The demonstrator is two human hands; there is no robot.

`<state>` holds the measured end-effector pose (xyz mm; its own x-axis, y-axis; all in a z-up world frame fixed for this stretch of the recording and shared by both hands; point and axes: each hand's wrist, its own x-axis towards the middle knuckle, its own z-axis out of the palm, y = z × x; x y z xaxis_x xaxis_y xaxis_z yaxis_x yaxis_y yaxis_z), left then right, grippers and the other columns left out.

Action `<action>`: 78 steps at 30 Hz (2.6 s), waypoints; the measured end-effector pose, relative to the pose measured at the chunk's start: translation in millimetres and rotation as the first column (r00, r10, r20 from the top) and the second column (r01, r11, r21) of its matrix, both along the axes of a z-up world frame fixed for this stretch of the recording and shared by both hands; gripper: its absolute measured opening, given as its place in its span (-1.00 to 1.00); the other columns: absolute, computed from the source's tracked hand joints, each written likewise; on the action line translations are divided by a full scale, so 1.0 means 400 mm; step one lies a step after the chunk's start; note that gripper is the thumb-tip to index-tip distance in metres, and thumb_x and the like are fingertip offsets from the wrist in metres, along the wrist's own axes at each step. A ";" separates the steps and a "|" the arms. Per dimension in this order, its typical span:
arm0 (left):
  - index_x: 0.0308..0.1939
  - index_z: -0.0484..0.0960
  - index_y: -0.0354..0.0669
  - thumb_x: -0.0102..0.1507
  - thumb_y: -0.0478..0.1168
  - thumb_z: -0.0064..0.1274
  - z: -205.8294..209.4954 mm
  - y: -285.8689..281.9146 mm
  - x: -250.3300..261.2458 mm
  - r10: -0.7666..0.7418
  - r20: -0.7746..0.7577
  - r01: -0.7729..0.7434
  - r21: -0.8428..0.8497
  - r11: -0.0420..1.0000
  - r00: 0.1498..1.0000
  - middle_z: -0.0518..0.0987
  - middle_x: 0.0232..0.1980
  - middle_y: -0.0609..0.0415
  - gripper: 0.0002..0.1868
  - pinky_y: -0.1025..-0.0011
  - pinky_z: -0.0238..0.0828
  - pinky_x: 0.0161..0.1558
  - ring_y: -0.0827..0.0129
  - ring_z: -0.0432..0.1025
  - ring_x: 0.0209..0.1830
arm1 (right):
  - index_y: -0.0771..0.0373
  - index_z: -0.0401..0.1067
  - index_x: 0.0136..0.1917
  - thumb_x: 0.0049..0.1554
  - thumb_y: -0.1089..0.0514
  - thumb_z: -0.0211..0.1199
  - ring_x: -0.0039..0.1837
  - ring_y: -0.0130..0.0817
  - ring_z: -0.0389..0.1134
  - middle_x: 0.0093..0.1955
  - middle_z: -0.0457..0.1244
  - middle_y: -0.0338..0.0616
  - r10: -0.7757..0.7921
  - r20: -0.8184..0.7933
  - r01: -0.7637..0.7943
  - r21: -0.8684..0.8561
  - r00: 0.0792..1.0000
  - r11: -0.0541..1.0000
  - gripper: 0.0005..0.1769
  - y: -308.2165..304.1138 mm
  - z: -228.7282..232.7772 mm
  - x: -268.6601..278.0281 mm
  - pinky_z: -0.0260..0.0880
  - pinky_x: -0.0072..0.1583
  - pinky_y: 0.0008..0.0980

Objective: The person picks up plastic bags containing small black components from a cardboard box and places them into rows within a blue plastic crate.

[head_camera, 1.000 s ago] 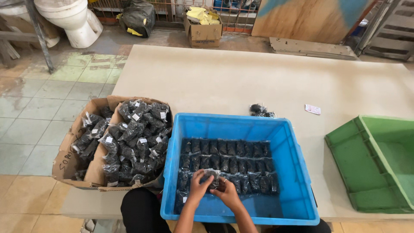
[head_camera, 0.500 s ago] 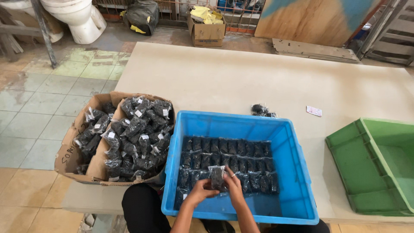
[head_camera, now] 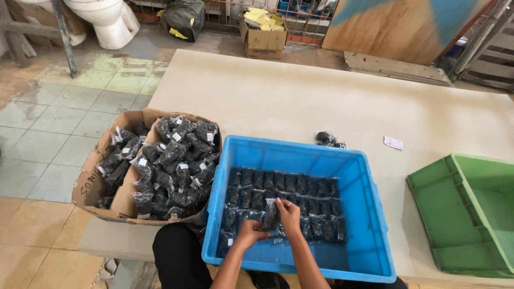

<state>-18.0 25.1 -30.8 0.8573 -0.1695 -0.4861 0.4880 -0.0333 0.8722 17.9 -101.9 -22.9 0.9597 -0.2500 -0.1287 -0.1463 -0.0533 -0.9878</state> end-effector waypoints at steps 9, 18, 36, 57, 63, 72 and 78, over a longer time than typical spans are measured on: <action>-0.32 0.58 -0.34 -0.14 -0.47 0.18 0.047 0.000 -0.001 0.144 -0.011 -0.144 -0.206 0.968 0.989 0.59 -0.39 -0.07 -0.70 0.40 0.45 -0.35 0.29 0.47 -0.47 | 0.23 0.46 -0.16 -0.06 0.04 0.19 -0.12 -0.43 0.28 -0.23 0.30 -0.20 0.182 -0.056 -0.186 -0.076 0.982 0.980 -0.75 0.030 0.077 0.013 0.25 -0.12 -0.44; 0.03 0.43 -0.10 -0.01 0.00 0.20 0.055 -0.022 0.025 0.269 0.095 -0.243 -0.221 0.945 0.959 0.47 -0.06 -0.09 -0.42 0.37 0.30 -0.02 0.22 0.34 -0.01 | 0.08 0.53 -0.23 -0.09 0.04 0.28 -0.25 -0.52 0.27 -0.36 0.32 -0.21 0.004 -0.091 -0.018 -0.155 0.996 0.988 -0.85 0.033 0.030 0.019 0.26 -0.15 -0.49; -0.12 0.53 0.03 0.00 0.35 -0.05 0.105 0.002 0.080 0.183 0.052 -0.190 0.279 0.941 0.982 0.53 -0.09 0.10 -0.39 0.32 0.25 0.03 0.22 0.33 0.05 | 0.31 0.34 -0.01 -0.27 0.43 0.40 -0.24 -0.32 0.36 -0.24 0.32 -0.04 0.353 -0.112 -0.307 0.298 0.929 0.904 -0.47 0.010 -0.029 -0.035 0.46 -0.25 -0.35; -0.07 0.53 -0.18 0.13 0.15 -0.07 0.076 0.040 0.059 0.123 0.122 -0.148 0.226 0.963 0.985 0.49 -0.04 -0.10 -0.48 0.27 0.27 -0.01 0.10 0.32 0.04 | 0.16 0.36 0.06 -0.22 0.36 0.36 0.00 -0.32 0.28 0.05 0.23 -0.14 0.601 -0.051 -0.602 0.005 0.798 0.799 -0.46 -0.026 -0.005 -0.010 0.35 -0.02 -0.33; -0.11 0.55 -0.15 0.14 0.28 -0.29 0.038 0.063 0.078 0.023 -0.056 -0.006 0.279 0.960 0.998 0.46 -0.01 -0.06 -0.38 0.21 0.28 -0.04 0.11 0.28 0.09 | 0.14 0.37 0.10 -0.45 0.28 0.50 0.00 -0.41 0.27 -0.01 0.26 -0.18 0.660 -0.132 -0.670 -0.050 0.740 0.741 -0.22 0.021 -0.017 0.014 0.30 0.02 -0.42; 0.23 0.18 0.00 0.06 0.43 -0.50 -0.054 0.108 0.082 -0.019 -0.590 0.159 0.187 0.969 0.807 0.24 0.21 -0.09 -0.16 0.13 0.37 -0.15 -0.02 0.31 0.05 | 0.15 0.33 0.01 -0.40 0.32 0.36 -0.18 -0.44 0.26 -0.15 0.22 -0.17 0.735 -0.400 -0.808 -0.024 0.547 0.589 -0.37 0.093 -0.109 0.015 0.40 -0.25 -0.48; 0.04 0.40 -0.26 0.08 0.41 -0.54 -0.108 0.112 0.081 -0.027 -0.507 0.329 0.516 0.791 0.861 0.31 0.14 -0.18 -0.13 0.26 0.12 0.15 0.05 0.20 0.17 | 0.15 0.29 -0.01 -0.47 0.32 0.29 -0.10 -0.46 0.24 -0.11 0.26 -0.21 0.766 -0.368 -0.850 -0.196 0.526 0.489 -0.33 0.143 -0.165 -0.017 0.31 -0.12 -0.42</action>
